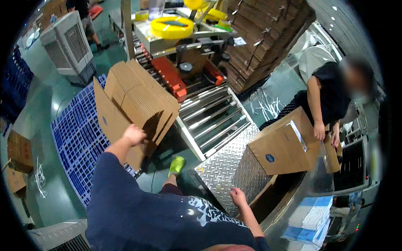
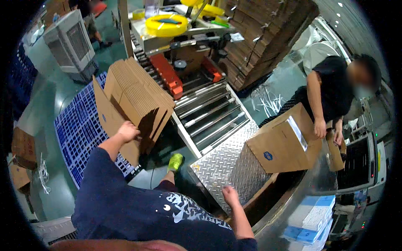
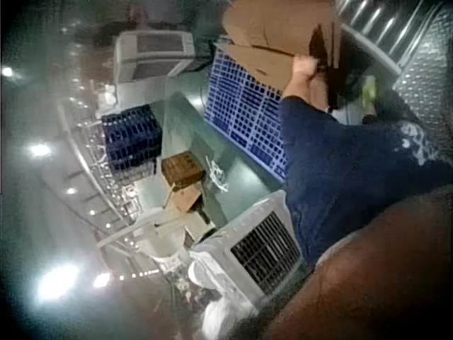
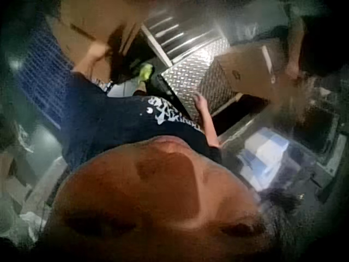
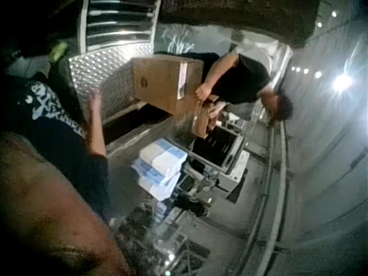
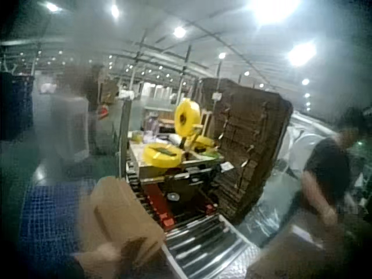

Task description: The person places packaged items into cardboard boxes, folds the box flaps, and moves the filled boxes onto a conveyor belt in a warehouse setting.

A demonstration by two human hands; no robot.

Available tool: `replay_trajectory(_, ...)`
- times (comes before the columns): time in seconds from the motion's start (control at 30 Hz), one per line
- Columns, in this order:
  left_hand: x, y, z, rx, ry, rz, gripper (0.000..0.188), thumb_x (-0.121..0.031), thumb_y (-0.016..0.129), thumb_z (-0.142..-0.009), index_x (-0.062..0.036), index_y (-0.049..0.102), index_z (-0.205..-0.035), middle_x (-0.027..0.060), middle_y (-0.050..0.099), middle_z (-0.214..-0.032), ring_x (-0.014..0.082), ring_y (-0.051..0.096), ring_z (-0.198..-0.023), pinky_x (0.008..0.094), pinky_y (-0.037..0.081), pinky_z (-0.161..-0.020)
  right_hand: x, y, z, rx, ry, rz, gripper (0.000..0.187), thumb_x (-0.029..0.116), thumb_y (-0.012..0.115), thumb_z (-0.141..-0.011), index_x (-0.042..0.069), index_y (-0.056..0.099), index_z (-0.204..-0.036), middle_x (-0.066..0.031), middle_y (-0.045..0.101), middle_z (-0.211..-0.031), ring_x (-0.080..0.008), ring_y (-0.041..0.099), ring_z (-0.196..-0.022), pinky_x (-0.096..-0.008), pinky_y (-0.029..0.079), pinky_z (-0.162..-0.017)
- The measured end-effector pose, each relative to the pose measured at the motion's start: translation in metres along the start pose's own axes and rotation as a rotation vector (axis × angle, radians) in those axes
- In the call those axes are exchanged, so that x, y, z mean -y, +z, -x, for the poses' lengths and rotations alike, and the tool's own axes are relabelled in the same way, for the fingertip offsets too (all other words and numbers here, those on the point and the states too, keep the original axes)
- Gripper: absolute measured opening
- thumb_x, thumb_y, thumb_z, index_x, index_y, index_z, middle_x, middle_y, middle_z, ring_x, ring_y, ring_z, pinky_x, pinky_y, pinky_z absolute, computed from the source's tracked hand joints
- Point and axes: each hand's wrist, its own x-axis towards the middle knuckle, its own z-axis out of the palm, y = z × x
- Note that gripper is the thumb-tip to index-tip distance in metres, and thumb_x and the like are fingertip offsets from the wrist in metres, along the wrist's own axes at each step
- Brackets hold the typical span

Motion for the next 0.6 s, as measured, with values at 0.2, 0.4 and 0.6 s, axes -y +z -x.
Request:
replay_trajectory(0.2,-0.179,-0.197,0.005,-0.625,0.568,0.431,0.027,-0.033,0.061,-0.077,-0.0108,0.054,-0.089,0.0076,0.057,-0.079,0.0283,0.058,-0.077,0.0384,0.048,-0.059,-0.008,-0.023,0.062,-0.185,0.086,-0.524,0.028,0.023,0.053,-0.086,0.000,0.059,-0.101,-0.0069,0.062,-0.088,-0.0145,0.056,-0.081,-0.0285,0.045,-0.072)
replay_trajectory(0.4,-0.276,-0.279,0.059,-0.887,1.178,0.502,0.024,-0.033,0.060,-0.078,-0.0100,0.054,-0.084,0.0062,0.053,-0.068,0.0248,0.057,-0.065,0.0363,0.045,-0.051,0.035,-0.087,0.094,0.096,-0.222,-0.992,0.046,0.041,0.041,-0.090,0.001,0.054,-0.110,-0.0102,0.057,-0.107,-0.0174,0.054,-0.098,-0.0321,0.040,-0.090)
replay_trajectory(0.6,-0.366,-0.330,0.104,-0.953,1.822,0.446,0.020,-0.029,0.053,-0.079,-0.0087,0.052,-0.080,0.0024,0.053,-0.068,0.0218,0.055,-0.062,0.0343,0.042,-0.050,0.109,-0.083,0.157,0.233,-0.420,-0.424,0.052,0.034,0.046,-0.086,0.002,0.038,-0.127,-0.0136,0.042,-0.127,-0.0233,0.041,-0.116,-0.0357,0.031,-0.098)
